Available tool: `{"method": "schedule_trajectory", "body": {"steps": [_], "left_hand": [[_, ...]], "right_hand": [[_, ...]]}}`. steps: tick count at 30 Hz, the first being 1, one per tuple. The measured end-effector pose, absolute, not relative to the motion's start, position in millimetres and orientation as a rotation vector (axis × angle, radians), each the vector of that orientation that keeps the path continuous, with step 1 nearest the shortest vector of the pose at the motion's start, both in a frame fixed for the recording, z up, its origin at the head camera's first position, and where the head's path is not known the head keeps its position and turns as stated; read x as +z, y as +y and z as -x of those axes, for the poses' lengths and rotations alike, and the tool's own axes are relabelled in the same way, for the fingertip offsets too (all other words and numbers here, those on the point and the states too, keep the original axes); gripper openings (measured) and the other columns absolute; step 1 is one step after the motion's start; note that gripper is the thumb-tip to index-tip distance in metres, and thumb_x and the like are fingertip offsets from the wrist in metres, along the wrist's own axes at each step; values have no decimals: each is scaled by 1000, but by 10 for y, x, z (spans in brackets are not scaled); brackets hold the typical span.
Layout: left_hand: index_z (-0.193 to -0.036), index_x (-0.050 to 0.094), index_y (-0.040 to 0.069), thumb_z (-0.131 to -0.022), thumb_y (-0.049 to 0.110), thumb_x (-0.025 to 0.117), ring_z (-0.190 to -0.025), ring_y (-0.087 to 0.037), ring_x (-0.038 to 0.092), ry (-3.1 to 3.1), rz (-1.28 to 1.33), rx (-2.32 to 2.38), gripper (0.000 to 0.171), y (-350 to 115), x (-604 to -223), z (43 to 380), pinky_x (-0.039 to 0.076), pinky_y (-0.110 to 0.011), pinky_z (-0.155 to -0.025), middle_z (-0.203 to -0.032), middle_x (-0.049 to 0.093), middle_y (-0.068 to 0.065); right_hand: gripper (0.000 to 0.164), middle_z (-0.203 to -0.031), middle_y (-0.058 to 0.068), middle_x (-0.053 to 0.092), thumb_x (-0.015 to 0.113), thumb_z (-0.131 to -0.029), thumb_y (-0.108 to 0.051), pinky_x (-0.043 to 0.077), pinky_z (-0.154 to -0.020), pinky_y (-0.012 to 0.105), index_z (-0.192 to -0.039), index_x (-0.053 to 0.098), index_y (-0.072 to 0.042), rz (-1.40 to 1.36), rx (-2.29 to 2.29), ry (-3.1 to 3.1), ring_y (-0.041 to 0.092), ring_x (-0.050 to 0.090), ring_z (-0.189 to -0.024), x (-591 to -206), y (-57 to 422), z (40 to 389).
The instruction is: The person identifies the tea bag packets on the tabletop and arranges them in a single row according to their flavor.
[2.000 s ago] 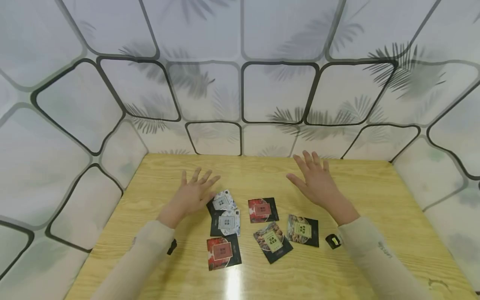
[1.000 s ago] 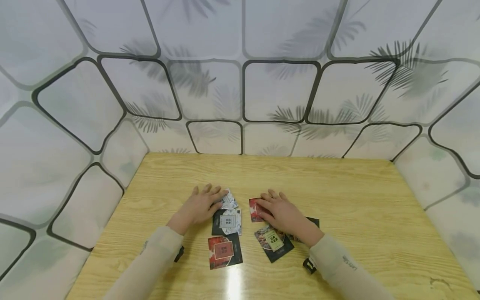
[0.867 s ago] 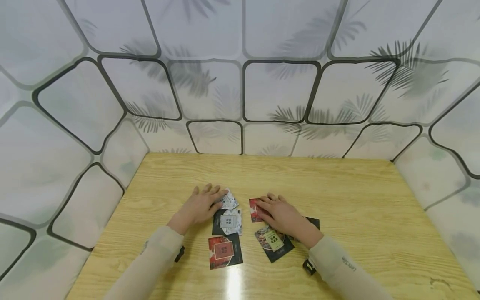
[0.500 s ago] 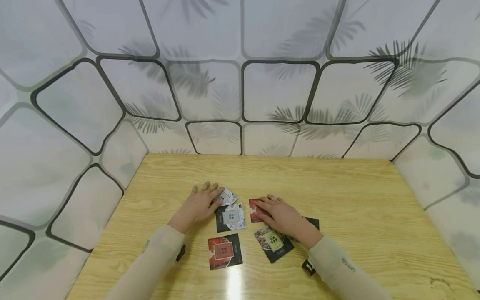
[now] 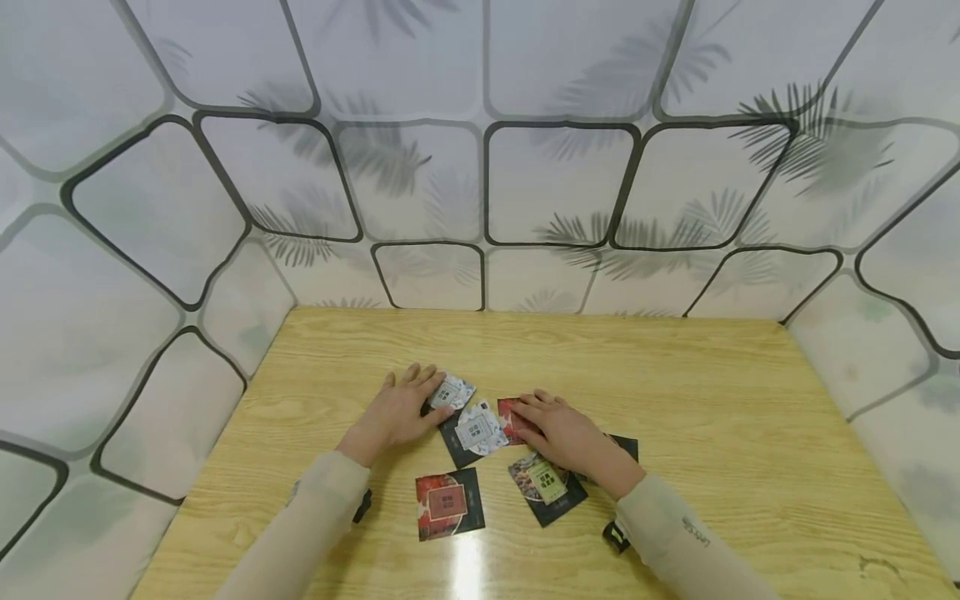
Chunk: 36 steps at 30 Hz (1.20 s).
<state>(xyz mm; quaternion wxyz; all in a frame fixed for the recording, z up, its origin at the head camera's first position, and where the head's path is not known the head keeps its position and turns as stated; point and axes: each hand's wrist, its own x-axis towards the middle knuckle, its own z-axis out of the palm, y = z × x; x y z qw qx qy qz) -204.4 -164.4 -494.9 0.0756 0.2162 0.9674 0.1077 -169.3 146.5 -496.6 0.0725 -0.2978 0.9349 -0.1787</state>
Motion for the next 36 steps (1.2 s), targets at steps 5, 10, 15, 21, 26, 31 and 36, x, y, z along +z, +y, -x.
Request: {"method": "schedule_trajectory", "body": {"steps": [5,10,15,21,26,31,36], "left_hand": [[-165,35,7,-108,59,45,-160,-44,27,2938,-577,255,78,-1618,-4947,2056,20,-73,-126,-171,33,-18],[-165,33,3,-110,59,41,-160,-43,26,2962,-525,191,79,-1589,-4939,2076,20,-73,-126,-172,30,-20],[-165,35,8,-111,53,45,-159,-43,29,2965,-606,233,72,-1597,-4927,2075,21,-73,-125,-171,33,-17],[-167,34,15,-112,41,48,-159,-43,29,2903,-721,279,63,-1624,-4925,2073,21,-73,-125,-172,34,-12],[-168,31,13,-113,42,46,-159,-43,30,2905,-661,305,64,-1604,-4937,2107,22,-73,-125,-172,32,-14],[-168,31,14,-113,42,46,-159,-44,30,2915,-586,311,64,-1577,-4939,2152,23,-72,-125,-172,32,-15],[-168,31,13,-113,42,45,-159,-45,27,2917,-552,303,64,-1563,-4936,2192,22,-72,-125,-172,31,-17]], "right_hand": [[49,-157,17,55,56,-111,-33,37,-122,65,-154,56,-11,887,-551,2817,46,43,-151,-4976,1462,1690],[49,-158,17,54,55,-111,-33,36,-122,66,-155,55,-12,874,-553,2818,46,42,-151,-4976,1456,1682],[49,-158,17,54,55,-111,-33,36,-121,67,-155,55,-12,864,-562,2814,46,42,-152,-4965,1450,1673],[48,-158,17,54,55,-111,-31,36,-121,67,-155,55,-12,869,-556,2819,46,42,-152,-4966,1460,1667],[48,-158,18,53,56,-111,-31,36,-122,67,-154,56,-11,867,-562,2816,47,41,-152,-4962,1462,1667],[48,-159,18,53,56,-111,-31,35,-123,66,-154,56,-10,853,-562,2812,47,41,-152,-4967,1452,1667],[48,-160,17,52,55,-111,-32,35,-123,65,-155,55,-11,842,-550,2812,46,40,-153,-4985,1450,1674]]}}
